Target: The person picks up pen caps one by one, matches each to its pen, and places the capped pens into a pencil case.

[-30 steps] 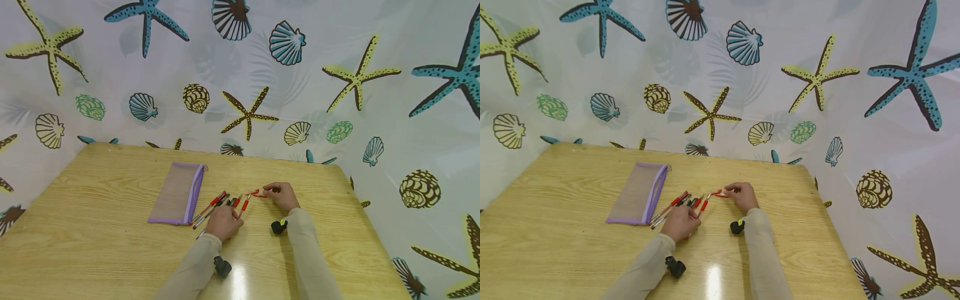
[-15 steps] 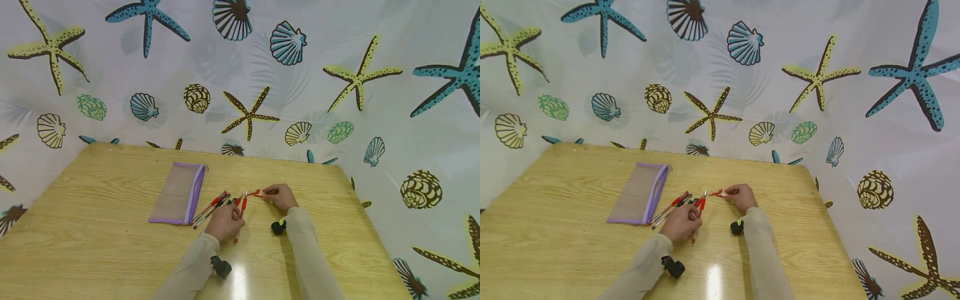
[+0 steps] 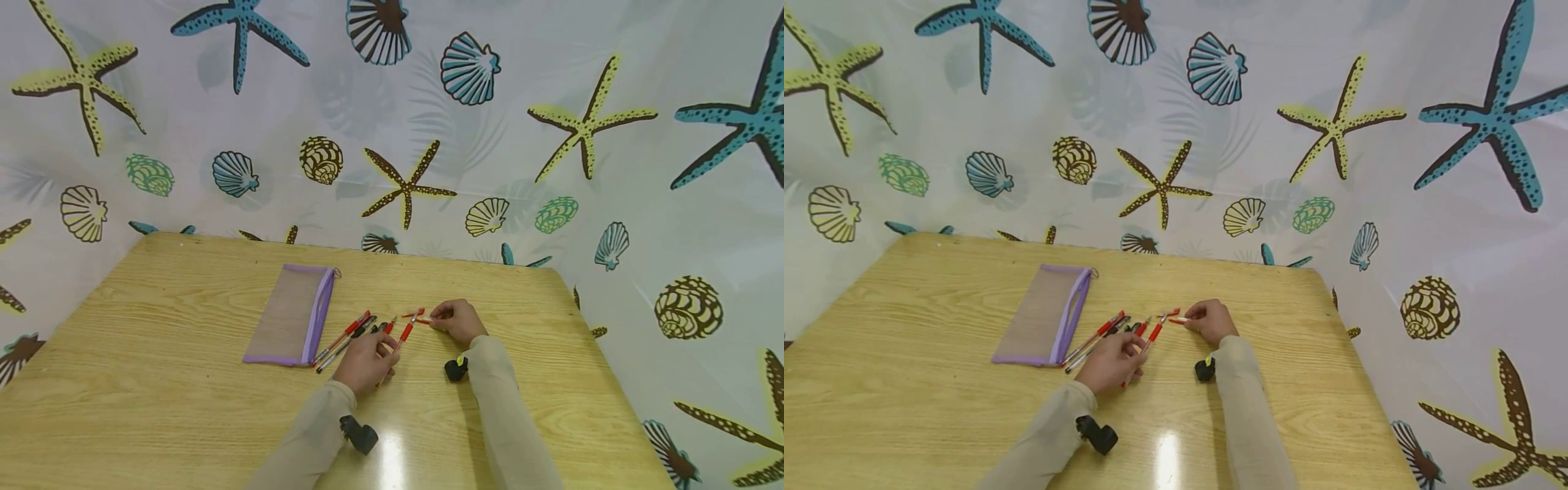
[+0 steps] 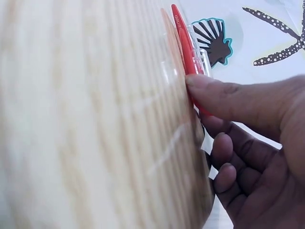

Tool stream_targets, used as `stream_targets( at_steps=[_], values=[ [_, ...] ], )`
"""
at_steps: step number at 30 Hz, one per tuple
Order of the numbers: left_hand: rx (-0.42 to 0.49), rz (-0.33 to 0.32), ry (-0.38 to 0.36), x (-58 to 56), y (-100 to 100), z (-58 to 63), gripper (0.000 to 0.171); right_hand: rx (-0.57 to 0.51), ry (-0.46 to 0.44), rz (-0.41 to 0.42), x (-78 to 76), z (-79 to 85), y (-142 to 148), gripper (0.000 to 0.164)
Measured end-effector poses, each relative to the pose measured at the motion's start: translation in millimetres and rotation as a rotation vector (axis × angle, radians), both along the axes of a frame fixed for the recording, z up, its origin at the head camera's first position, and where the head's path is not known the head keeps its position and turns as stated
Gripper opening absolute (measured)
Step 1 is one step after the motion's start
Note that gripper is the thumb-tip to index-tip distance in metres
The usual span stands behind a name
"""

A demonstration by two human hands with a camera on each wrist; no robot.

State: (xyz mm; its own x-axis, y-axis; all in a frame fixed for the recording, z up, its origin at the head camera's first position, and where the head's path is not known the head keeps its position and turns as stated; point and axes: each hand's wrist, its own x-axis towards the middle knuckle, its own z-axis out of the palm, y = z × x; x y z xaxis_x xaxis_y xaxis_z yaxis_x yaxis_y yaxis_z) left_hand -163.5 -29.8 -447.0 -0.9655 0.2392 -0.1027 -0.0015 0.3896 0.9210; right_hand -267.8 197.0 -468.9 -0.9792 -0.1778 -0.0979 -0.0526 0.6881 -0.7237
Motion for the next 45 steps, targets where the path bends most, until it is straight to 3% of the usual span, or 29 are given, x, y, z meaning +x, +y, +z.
stream_targets(
  at_steps=[11, 31, 38, 45],
  values=[
    [0.07, 0.011, -0.047, 1.4, 2, -2.5, 0.016, -0.068, 0.1, 0.057, 4.2, -1.2, 8, 0.01],
    [0.041, 0.017, -0.042, 2.4, 2, -5.5, 0.013, -0.391, 0.14, -0.026, 20.6, -10.1, 12, 0.023],
    [0.047, 0.021, -0.046, 2.6, 2, -6.3, 0.013, -0.538, 0.143, -0.082, 27.8, -5.7, 10, 0.03],
    [0.053, 0.022, -0.034, 2.2, 3, -7.1, 0.012, -0.612, 0.137, -0.086, 32.5, -1.9, 6, 0.036]
  ],
)
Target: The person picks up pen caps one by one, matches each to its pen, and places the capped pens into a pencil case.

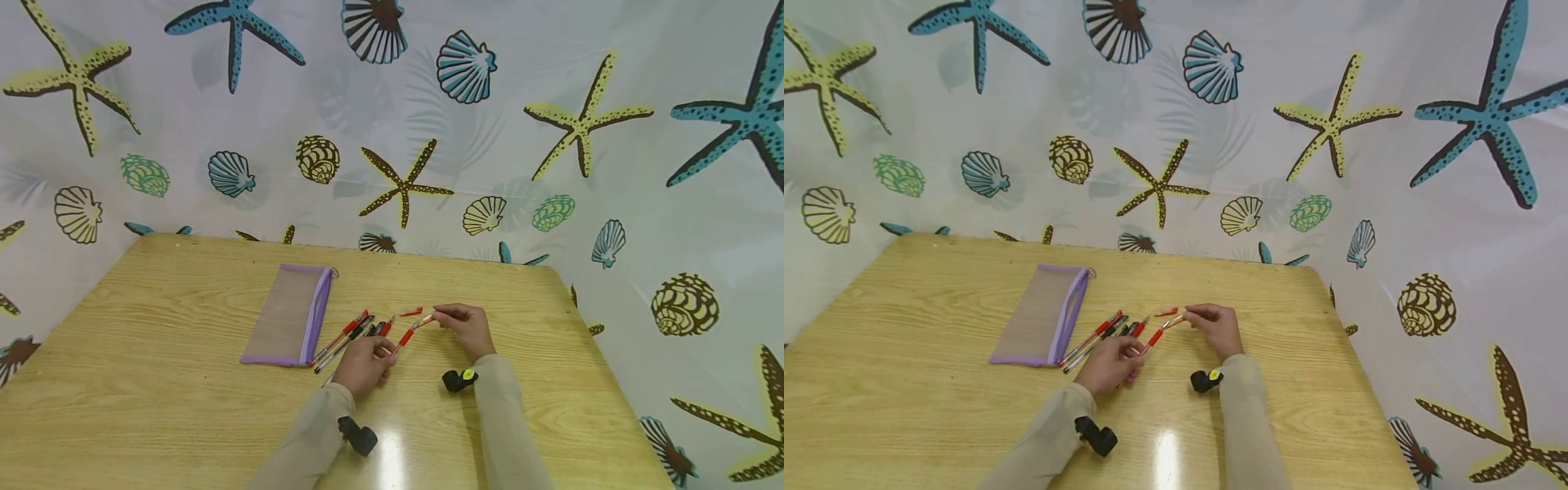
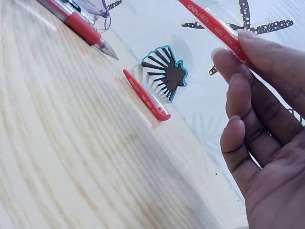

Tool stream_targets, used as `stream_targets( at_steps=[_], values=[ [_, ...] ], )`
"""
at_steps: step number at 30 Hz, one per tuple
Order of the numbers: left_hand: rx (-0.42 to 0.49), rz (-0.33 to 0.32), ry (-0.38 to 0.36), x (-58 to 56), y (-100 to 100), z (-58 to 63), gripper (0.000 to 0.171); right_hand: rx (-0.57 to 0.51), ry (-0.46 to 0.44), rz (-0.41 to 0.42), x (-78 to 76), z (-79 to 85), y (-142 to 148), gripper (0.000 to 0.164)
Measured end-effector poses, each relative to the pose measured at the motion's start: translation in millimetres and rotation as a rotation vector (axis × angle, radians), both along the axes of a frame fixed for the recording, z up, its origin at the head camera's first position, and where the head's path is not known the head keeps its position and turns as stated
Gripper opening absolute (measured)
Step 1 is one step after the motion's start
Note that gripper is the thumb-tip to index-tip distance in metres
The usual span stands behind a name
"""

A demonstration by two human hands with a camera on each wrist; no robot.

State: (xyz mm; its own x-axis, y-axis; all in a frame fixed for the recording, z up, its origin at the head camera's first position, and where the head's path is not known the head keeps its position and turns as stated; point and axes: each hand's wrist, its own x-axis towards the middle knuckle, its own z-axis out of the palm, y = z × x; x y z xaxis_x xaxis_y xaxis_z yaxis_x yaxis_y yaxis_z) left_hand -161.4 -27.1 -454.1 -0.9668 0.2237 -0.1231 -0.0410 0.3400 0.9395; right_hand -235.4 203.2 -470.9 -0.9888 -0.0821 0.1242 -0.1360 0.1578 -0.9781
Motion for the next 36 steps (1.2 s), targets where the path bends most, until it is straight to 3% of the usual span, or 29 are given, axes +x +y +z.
stream_targets(
  at_steps=[16, 36],
  values=[
    [-0.002, -0.01, 0.005, 0.2, -1, 1.2, 0.014, 0.002, 0.005, 0.029, 4.7, 12.0, -6, 0.036],
    [0.005, -0.013, -0.012, -0.8, 2, 3.3, 0.015, 0.008, 0.011, 0.139, 5.3, 12.8, -15, 0.039]
  ],
)
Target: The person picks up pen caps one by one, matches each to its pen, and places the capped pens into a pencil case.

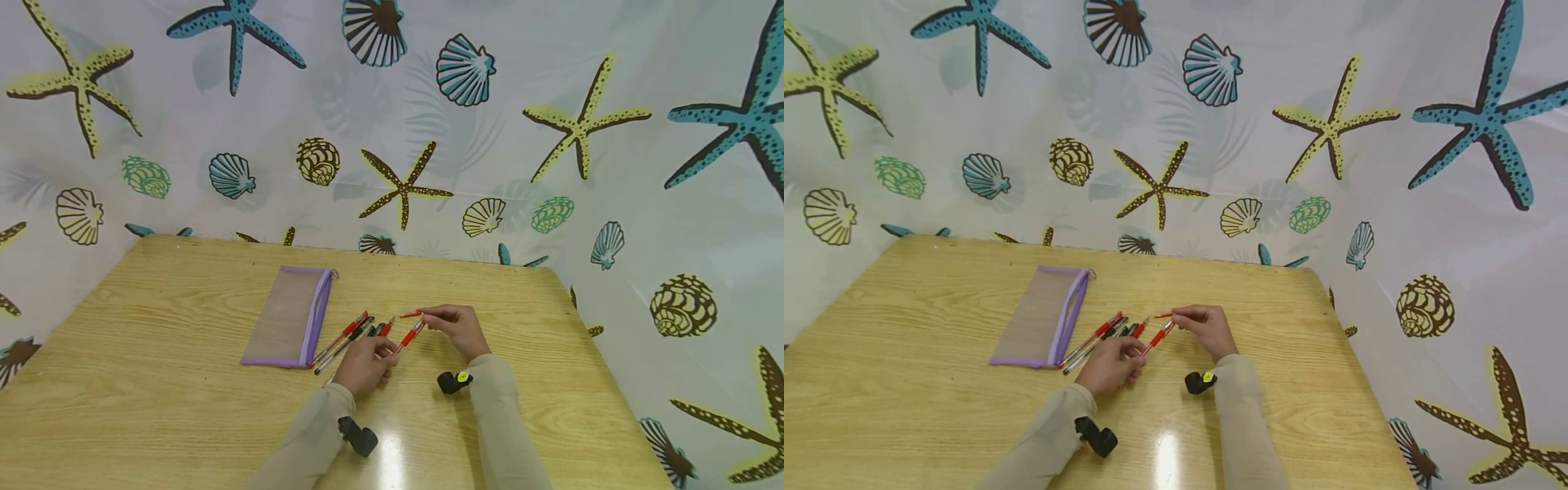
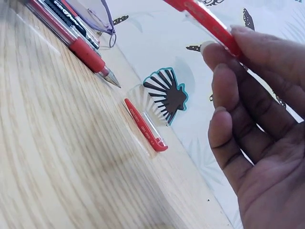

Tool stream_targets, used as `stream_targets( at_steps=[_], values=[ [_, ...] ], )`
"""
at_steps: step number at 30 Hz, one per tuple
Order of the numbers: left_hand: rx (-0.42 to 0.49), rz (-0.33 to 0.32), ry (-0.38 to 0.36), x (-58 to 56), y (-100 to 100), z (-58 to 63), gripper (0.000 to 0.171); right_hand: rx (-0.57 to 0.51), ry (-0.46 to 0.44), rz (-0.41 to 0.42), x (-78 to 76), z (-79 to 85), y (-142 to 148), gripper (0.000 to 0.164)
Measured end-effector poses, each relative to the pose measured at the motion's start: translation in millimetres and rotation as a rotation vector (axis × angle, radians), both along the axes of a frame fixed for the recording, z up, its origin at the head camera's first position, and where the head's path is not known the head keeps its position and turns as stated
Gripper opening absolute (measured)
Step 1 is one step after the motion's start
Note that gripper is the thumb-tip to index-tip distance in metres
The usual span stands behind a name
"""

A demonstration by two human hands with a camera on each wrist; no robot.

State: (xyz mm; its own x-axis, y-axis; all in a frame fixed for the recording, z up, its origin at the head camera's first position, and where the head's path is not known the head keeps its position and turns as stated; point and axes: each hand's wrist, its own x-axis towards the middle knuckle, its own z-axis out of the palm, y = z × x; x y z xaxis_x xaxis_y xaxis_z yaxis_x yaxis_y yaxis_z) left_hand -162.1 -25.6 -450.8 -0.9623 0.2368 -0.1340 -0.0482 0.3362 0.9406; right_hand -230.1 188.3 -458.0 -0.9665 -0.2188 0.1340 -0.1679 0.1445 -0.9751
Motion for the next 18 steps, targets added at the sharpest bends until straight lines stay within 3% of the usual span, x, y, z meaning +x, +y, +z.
stream_targets(
  at_steps=[5, 10, 18],
  values=[
    [0.045, 0.026, -0.036, -0.1, 2, 0.5, 0.015, -0.007, 0.006, -0.039, 0.9, 0.1, -5, 0.034],
    [0.114, 0.066, -0.073, -0.2, 4, 1.3, 0.016, -0.078, 0.014, -0.06, 3.0, 0.4, -10, 0.033],
    [0.184, 0.09, -0.01, -0.7, 5, 0.3, 0.017, -0.183, 0.07, -0.042, 7.5, 0.9, -11, 0.008]
  ],
)
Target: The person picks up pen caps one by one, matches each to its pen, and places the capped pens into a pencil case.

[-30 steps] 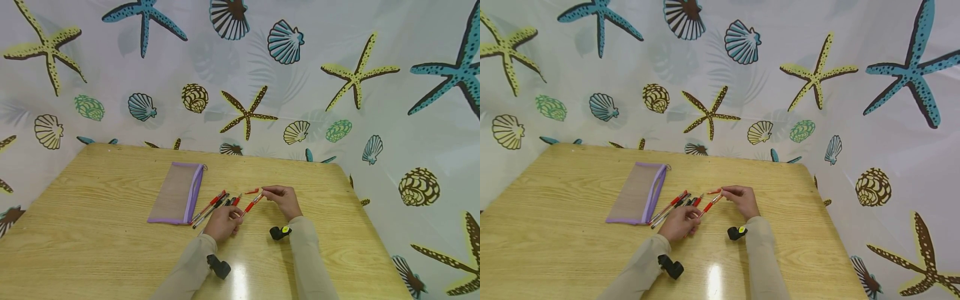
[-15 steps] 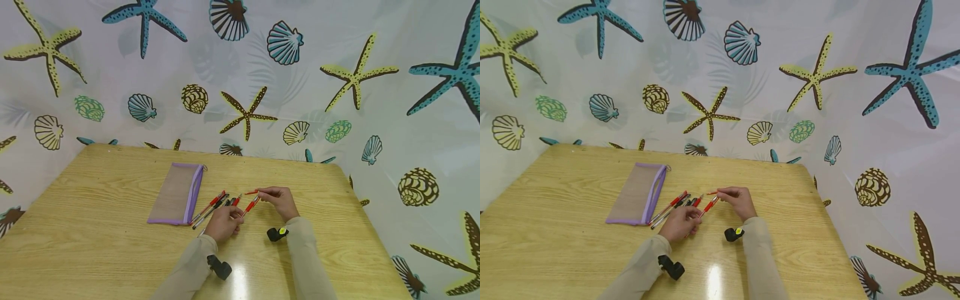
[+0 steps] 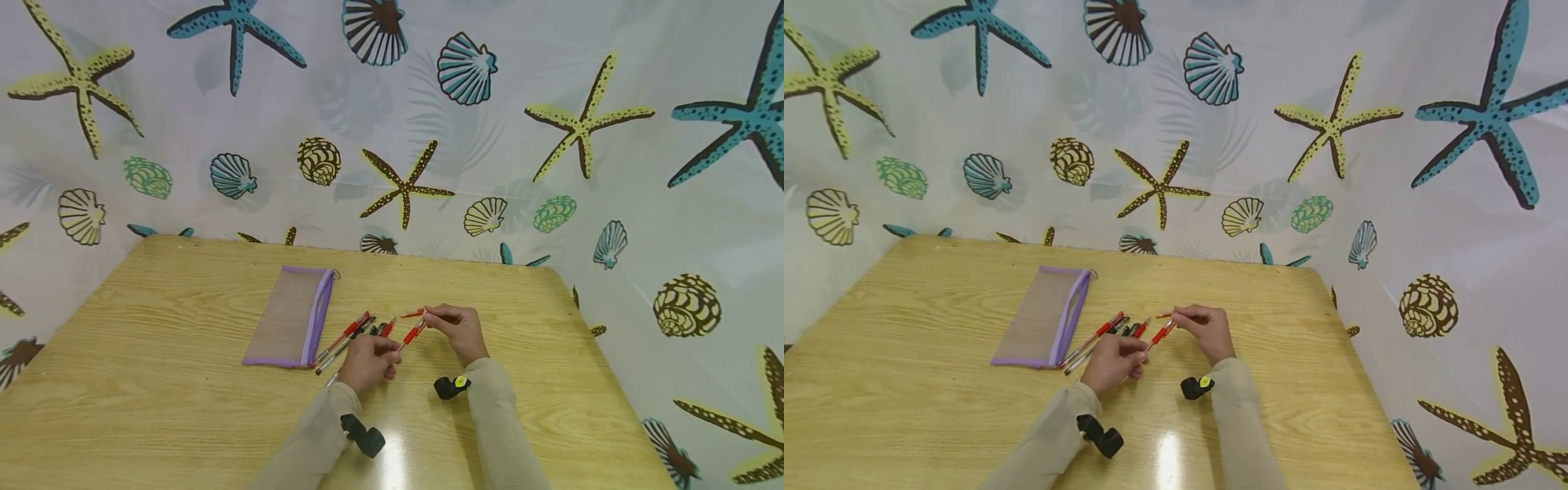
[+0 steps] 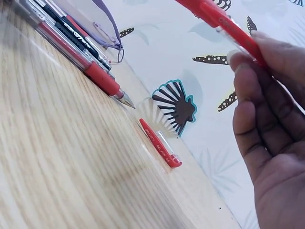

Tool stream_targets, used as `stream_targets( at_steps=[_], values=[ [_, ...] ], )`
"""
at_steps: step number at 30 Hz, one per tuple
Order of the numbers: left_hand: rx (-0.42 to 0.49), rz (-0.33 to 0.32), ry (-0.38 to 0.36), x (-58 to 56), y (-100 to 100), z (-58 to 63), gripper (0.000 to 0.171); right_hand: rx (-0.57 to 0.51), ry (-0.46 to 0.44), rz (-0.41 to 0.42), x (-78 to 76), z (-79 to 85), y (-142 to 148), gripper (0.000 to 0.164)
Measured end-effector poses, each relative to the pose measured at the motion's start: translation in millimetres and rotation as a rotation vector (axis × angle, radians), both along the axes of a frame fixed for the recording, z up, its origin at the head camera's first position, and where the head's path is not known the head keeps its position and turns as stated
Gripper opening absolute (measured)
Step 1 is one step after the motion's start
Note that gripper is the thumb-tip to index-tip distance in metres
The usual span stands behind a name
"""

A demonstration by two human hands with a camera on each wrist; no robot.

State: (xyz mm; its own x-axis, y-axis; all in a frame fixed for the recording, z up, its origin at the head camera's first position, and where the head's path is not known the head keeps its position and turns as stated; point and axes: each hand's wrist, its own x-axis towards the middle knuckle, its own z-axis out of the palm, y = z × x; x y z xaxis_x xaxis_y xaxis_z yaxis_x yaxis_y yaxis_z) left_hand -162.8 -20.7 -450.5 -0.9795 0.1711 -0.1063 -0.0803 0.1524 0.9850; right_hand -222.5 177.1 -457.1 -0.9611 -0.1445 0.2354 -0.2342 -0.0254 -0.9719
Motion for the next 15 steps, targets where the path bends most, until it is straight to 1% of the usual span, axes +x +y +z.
stream_targets(
  at_steps=[4, 8, 11, 15],
  values=[
    [0.057, 0.007, 0.003, 1.4, 1.1, -0.1, 0.018, -0.019, 0.029, 0.032, -0.5, -0.4, 0.1, 0.011],
    [0.141, 0.016, -0.018, 2.7, 3.4, -0.1, 0.018, -0.038, 0.042, 0.04, -0.3, 1.1, -0.5, 0.016],
    [0.204, 0.019, -0.03, 3.8, 4.5, -0.2, 0.019, -0.049, 0.051, 0.045, 0.1, 2.3, -0.8, 0.01],
    [0.27, 0.009, -0.035, 5.2, 5.2, -1.2, 0.021, -0.054, 0.069, 0.074, 0.4, 2.8, -0.2, 0.013]
  ],
)
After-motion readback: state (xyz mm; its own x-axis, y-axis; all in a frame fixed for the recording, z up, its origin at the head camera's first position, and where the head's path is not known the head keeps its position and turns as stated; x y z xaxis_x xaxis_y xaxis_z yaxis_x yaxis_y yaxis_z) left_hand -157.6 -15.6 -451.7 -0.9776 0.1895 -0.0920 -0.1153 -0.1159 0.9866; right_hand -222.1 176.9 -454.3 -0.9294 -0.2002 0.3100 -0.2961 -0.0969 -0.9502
